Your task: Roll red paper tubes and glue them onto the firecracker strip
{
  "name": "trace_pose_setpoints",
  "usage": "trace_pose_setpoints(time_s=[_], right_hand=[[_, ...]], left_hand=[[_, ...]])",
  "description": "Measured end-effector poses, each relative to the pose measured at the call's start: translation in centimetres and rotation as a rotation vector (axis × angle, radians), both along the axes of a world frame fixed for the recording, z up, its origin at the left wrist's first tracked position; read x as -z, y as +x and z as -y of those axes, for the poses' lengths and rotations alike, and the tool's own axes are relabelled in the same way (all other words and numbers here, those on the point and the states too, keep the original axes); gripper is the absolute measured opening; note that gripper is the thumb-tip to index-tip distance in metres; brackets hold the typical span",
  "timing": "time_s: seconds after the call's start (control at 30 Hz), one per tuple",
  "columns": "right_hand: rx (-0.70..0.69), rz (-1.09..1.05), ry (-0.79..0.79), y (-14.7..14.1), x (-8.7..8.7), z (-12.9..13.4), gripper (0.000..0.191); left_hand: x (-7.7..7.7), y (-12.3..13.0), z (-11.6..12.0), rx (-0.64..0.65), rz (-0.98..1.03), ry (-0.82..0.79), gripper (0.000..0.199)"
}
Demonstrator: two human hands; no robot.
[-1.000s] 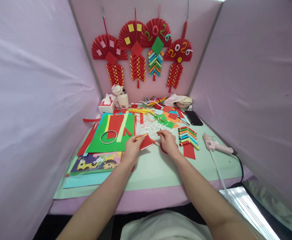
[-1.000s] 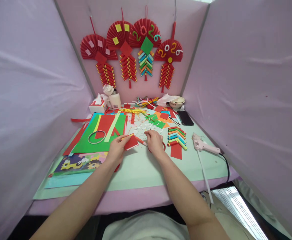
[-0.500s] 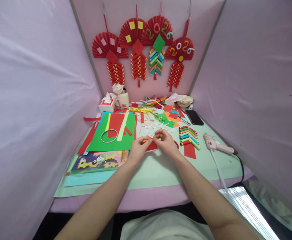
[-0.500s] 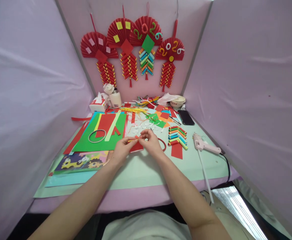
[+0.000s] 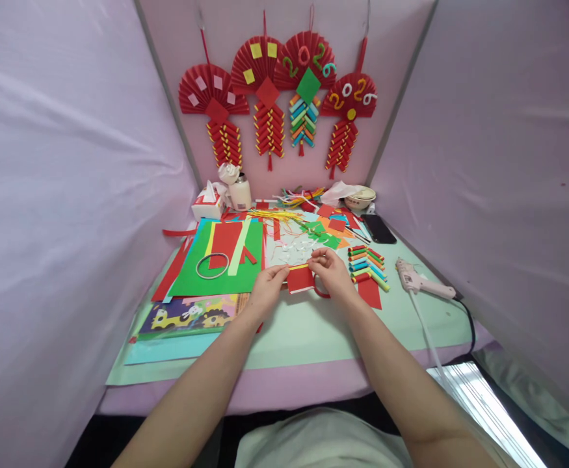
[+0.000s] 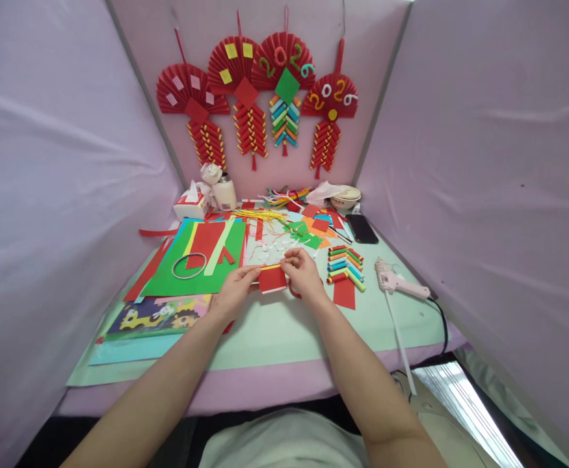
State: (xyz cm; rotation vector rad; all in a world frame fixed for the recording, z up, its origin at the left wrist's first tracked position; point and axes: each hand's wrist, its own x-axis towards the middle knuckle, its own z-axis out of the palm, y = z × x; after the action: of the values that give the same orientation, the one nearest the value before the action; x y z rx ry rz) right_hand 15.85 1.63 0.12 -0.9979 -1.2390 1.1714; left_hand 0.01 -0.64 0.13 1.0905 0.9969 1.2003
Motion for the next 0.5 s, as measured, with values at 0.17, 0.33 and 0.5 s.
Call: trace_pose_setpoints(time_s=[0.17,0.33,0.5], right_hand=[[0.045,0.05,0.015,0.1,-0.1,0.0,0.025],[0.047,0.144,0.053,-0.6,-0.1,0.6,0.024],[0.049,0.218,0.113,-1.0,-0.3,1.0,0.024]], left_hand=[[-0.9,0.0,0.4,0.016,0.004,-0.015,0.03],[-1.1,0.3,0.8,-0.135,-0.221,0.104,0.025],[-0.7,0.3,0.8,-0.206,-0.274,0.134,0.019]])
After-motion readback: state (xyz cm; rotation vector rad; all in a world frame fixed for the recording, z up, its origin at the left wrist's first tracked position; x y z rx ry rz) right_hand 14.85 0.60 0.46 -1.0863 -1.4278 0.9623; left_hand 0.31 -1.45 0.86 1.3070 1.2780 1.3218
